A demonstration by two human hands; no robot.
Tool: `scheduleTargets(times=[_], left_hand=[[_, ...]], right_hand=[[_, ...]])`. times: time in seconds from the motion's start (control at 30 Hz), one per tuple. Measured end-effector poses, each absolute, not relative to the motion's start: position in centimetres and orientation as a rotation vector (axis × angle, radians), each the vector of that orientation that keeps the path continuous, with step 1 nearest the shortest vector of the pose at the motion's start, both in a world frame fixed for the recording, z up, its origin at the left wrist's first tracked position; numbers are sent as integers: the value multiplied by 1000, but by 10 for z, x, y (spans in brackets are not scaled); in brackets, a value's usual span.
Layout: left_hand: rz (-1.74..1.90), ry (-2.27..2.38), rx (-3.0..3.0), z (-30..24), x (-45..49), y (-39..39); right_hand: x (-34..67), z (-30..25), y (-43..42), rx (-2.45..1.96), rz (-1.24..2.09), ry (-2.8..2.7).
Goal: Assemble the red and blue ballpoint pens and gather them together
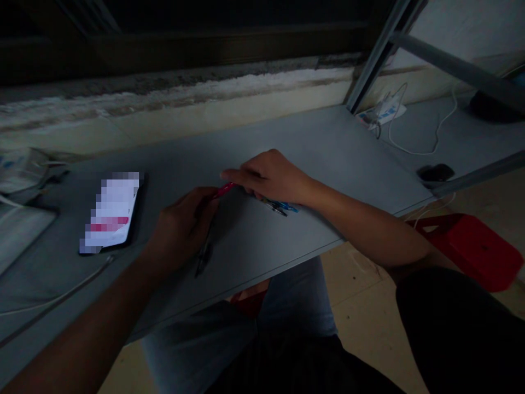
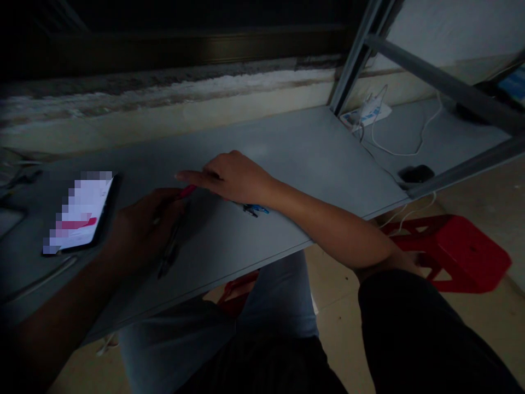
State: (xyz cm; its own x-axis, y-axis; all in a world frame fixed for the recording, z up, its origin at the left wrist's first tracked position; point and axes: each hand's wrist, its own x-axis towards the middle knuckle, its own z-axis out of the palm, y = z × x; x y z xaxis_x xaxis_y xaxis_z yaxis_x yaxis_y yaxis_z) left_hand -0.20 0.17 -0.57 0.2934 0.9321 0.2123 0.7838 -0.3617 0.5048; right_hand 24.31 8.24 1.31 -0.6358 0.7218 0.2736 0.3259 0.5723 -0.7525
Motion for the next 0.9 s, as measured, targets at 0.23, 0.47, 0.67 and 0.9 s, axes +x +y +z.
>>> scheduleTargets(times=[0.23,0.47,0.67,0.9], left_hand=[[745,1618,2267,-9,-7,4],[748,1569,2296,-12,-6,5],[724,1557,2311,-10,-6,4],[719,1521,2319,-9,-3,4]], right_hand=[[248,8,95,-623,954,-2242],[250,8,98,-650,902,-2247],[252,11,95,-659,921,-2338],[253,10,97,-665,867,-2439]])
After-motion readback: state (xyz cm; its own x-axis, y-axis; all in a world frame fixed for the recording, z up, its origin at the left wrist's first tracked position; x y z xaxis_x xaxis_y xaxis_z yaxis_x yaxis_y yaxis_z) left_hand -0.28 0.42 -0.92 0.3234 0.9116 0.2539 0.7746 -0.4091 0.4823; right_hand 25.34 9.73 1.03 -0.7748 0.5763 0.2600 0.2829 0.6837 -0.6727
